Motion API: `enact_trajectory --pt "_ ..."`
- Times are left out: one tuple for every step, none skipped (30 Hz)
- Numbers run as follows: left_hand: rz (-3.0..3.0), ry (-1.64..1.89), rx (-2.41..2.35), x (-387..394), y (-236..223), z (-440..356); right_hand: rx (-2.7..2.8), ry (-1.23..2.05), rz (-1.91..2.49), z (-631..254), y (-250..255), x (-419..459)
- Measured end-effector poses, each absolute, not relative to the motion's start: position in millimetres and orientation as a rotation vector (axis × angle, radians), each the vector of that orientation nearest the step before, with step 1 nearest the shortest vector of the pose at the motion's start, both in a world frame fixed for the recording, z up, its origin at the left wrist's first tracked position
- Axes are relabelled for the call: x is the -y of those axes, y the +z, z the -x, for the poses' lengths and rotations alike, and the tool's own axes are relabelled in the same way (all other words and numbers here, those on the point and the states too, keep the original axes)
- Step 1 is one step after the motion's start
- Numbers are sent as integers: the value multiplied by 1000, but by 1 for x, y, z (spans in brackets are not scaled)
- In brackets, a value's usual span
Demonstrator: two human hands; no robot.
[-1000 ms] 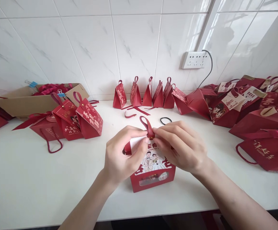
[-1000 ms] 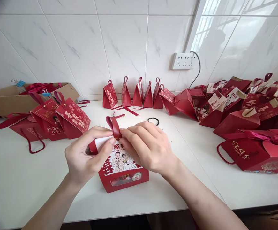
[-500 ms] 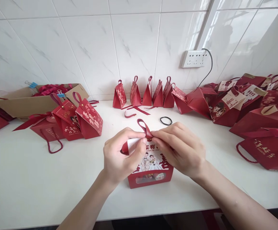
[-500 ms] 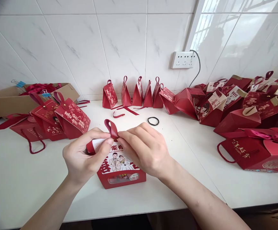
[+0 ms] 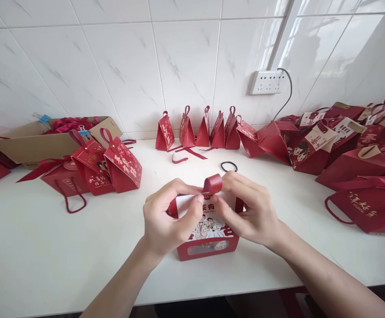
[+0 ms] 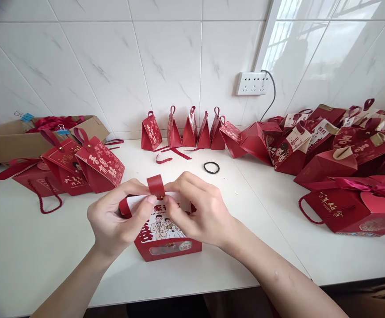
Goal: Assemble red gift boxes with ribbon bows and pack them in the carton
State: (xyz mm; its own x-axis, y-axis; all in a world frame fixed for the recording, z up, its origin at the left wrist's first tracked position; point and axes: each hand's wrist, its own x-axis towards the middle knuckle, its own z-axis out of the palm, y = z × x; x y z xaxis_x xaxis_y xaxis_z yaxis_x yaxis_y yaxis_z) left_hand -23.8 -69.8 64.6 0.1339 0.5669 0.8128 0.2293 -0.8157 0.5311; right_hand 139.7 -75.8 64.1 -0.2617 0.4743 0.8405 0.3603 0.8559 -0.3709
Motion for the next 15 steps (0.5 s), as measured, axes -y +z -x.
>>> enact_trajectory --pt "-2136 1738 -782 70 64 24 1879 134 625 -140 64 76" --pt "-2137 1744 -787 70 64 24 1878 153 634 -140 64 76" --pt "-2137 1748 -791 70 64 23 1876 177 649 -140 65 76" --pt "-2137 1749 -792 70 65 23 1875 206 669 -140 67 77" --pt "-2134 1749 -788 70 65 23 1873 237 692 -140 68 78" --pt "-2128 1745 -785 70 65 23 1872 267 714 -141 70 78" --pt "-2123 1737 -783 70 65 23 1872 298 735 -141 71 79" --pt "-2120 1730 -781 70 65 24 1873 326 751 -141 73 79" --pt "-2117 1726 -779 69 65 24 1874 350 764 -142 73 79" --pt "-2117 1722 -776 69 65 24 1876 363 766 -142 74 79" --pt "-2117 1719 -772 69 65 24 1884 362 755 -143 73 78" --pt "-2116 1716 -766 68 65 25 1898 346 731 -144 73 78" --pt "-2112 1715 -760 68 65 25 1921 316 699 -145 72 77" --pt "-2109 1713 -754 68 65 25 1946 274 664 -145 71 76" --pt "-2107 1711 -750 68 65 25 1971 231 631 -146 70 75"
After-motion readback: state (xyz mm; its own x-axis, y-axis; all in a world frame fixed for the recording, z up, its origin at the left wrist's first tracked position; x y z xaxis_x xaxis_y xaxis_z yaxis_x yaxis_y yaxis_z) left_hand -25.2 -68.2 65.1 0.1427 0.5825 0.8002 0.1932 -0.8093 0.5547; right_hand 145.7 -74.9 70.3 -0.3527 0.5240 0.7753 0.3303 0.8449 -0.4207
